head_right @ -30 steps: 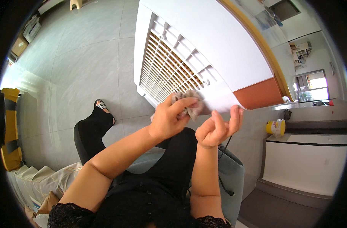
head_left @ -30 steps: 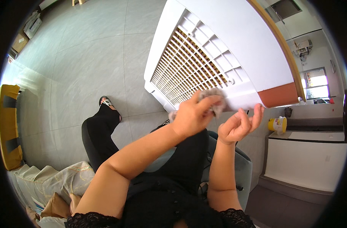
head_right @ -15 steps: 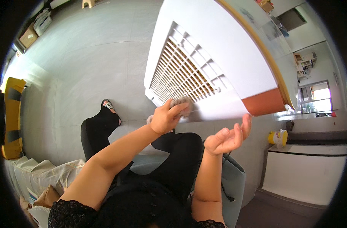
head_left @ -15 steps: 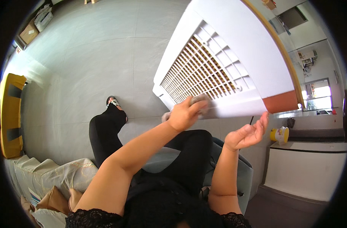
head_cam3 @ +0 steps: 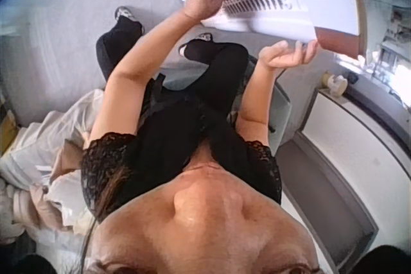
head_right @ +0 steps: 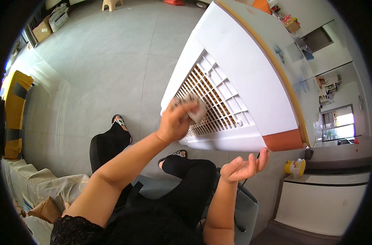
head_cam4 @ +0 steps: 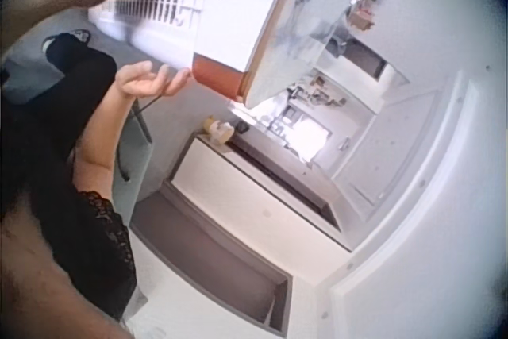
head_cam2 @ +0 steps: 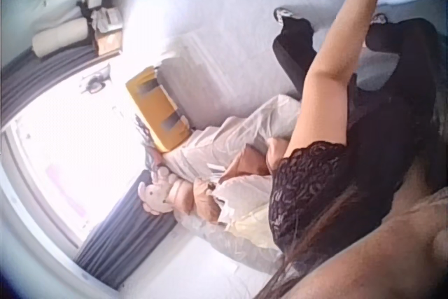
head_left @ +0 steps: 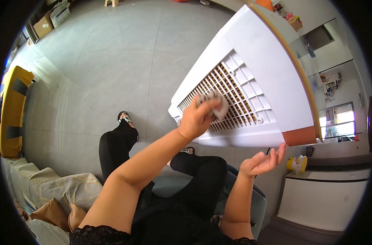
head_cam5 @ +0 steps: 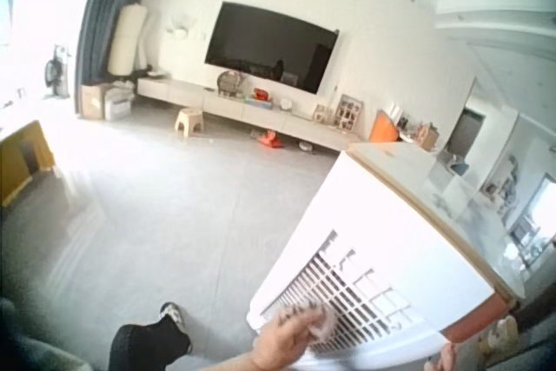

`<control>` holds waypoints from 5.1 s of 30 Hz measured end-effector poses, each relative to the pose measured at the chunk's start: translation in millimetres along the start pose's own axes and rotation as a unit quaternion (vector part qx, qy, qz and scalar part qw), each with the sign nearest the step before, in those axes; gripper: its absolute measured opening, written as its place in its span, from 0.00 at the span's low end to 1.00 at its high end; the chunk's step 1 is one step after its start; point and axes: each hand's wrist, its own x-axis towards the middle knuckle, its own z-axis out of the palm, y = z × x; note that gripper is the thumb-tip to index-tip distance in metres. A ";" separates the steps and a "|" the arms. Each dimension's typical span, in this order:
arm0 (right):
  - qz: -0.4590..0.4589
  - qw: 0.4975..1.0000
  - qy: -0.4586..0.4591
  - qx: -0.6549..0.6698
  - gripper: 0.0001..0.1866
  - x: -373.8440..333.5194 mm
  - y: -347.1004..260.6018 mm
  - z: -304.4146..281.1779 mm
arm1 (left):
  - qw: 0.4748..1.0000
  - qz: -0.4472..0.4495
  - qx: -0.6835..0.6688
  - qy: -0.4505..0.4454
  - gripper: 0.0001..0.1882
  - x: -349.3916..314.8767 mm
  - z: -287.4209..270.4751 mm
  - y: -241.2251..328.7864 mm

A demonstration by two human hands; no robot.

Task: The person wipes the front grille and top control panel of a portable air cooler using a cloth. They systematically clean the slats and the surface around the control knobs.

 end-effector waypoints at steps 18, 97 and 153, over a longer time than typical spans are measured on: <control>0.038 0.999 0.000 -0.019 0.14 8.4 -18.2 6.2 | 0.975 0.170 0.111 0.092 0.26 163.6 -36.9 68.9; 0.392 0.878 0.056 0.269 0.17 0.1 -108.7 -42.5 | 0.898 -0.116 -0.055 -0.420 0.43 53.1 -86.1 222.9; 0.302 0.931 0.190 0.079 0.17 22.0 23.4 122.5 | 0.946 0.070 0.196 -0.248 0.40 291.7 -147.1 35.6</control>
